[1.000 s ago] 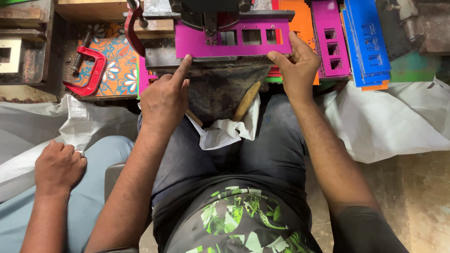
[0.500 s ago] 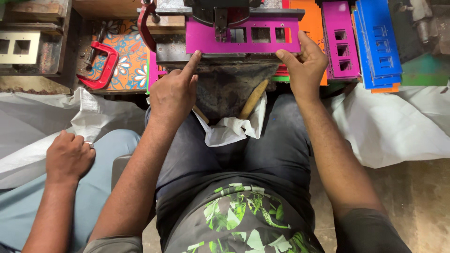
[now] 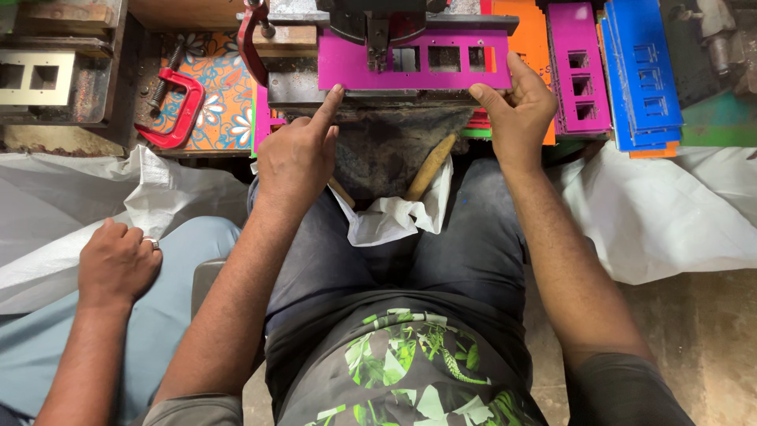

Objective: The person repeatedly places colorful plastic sheets under a manual press and punches out rectangular frames. They handle green, orange, red, and pink sheets one at a time, aligning each under the press, operating the lever, and removing the punched pieces.

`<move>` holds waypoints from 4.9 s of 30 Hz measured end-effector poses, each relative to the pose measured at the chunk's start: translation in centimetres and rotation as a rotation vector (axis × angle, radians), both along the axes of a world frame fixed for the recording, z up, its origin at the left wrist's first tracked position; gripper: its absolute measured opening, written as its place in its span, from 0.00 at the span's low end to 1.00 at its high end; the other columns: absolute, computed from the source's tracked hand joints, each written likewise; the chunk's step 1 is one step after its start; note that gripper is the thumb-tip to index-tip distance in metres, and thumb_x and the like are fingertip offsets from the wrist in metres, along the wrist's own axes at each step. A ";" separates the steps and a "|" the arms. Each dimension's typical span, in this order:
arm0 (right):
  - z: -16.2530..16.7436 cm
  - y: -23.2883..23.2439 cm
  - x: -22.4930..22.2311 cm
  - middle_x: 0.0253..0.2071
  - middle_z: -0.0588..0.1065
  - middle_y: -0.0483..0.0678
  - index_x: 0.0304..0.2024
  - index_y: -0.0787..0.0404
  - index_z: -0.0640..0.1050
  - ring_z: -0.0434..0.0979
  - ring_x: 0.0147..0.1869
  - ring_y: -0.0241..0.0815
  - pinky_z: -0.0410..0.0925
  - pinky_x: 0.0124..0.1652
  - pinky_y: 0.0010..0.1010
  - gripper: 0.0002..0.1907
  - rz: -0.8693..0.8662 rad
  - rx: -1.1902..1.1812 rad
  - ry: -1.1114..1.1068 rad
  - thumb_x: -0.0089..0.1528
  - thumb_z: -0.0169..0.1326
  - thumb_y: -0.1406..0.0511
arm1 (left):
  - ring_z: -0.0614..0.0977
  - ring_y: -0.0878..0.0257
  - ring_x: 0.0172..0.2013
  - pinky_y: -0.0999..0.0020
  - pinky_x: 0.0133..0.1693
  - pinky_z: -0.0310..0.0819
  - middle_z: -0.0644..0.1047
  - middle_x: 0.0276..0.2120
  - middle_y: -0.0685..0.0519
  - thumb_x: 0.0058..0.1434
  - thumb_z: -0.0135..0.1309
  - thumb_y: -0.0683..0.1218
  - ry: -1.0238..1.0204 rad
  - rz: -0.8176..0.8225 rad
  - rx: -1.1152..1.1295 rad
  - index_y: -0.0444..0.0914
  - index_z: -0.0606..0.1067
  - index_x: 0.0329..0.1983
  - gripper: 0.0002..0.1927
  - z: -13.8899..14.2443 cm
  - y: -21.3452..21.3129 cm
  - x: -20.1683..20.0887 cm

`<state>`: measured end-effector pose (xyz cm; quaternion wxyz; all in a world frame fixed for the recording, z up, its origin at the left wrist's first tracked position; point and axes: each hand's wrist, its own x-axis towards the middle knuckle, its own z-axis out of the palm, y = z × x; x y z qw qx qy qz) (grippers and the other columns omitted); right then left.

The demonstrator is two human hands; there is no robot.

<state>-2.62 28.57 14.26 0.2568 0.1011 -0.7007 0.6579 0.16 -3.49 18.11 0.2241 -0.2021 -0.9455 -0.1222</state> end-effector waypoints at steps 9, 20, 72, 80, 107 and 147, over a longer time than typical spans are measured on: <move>-0.7 0.1 -0.3 0.57 0.78 0.58 0.65 0.79 0.68 0.82 0.56 0.38 0.77 0.55 0.27 0.27 -0.010 -0.025 0.015 0.67 0.63 0.76 | 0.79 0.51 0.23 0.54 0.26 0.73 0.75 0.23 0.50 0.64 0.61 0.49 0.006 0.005 -0.005 0.52 0.67 0.73 0.33 0.0 0.0 -0.1; -0.6 0.1 -0.1 0.56 0.79 0.57 0.66 0.79 0.68 0.82 0.54 0.37 0.77 0.53 0.27 0.28 -0.010 -0.024 0.003 0.67 0.63 0.76 | 0.79 0.52 0.23 0.55 0.27 0.73 0.75 0.24 0.51 0.64 0.61 0.48 0.014 -0.004 0.020 0.52 0.68 0.73 0.32 0.2 -0.1 0.1; -0.5 -0.4 0.1 0.54 0.79 0.56 0.67 0.78 0.67 0.81 0.49 0.35 0.75 0.45 0.22 0.29 -0.050 -0.046 -0.029 0.67 0.64 0.76 | 0.79 0.52 0.23 0.54 0.27 0.73 0.76 0.24 0.50 0.66 0.59 0.47 0.013 -0.037 0.057 0.49 0.68 0.73 0.31 -0.1 -0.3 -0.1; 0.4 -0.6 0.3 0.51 0.80 0.51 0.67 0.75 0.68 0.80 0.47 0.32 0.74 0.42 0.20 0.29 -0.031 -0.093 -0.060 0.66 0.63 0.77 | 0.79 0.53 0.25 0.55 0.28 0.72 0.74 0.24 0.51 0.67 0.60 0.46 0.059 -0.047 0.114 0.50 0.71 0.71 0.28 -0.1 -0.3 -0.3; 1.9 2.1 -2.2 0.35 0.78 0.49 0.68 0.74 0.68 0.74 0.27 0.32 0.65 0.24 0.22 0.27 -0.070 -0.129 -0.230 0.73 0.56 0.62 | 0.83 0.63 0.29 0.67 0.35 0.76 0.81 0.29 0.50 0.69 0.61 0.42 -0.144 -0.125 0.697 0.41 0.74 0.67 0.23 -0.6 -1.2 -1.7; -1.3 -21.2 8.9 0.36 0.78 0.51 0.47 0.70 0.80 0.77 0.31 0.38 0.71 0.31 0.27 0.13 0.649 -0.641 -0.901 0.65 0.60 0.66 | 0.85 0.62 0.30 0.67 0.30 0.82 0.83 0.34 0.48 0.70 0.51 0.46 -0.676 0.192 1.890 0.32 0.77 0.43 0.11 -4.0 -9.9 4.7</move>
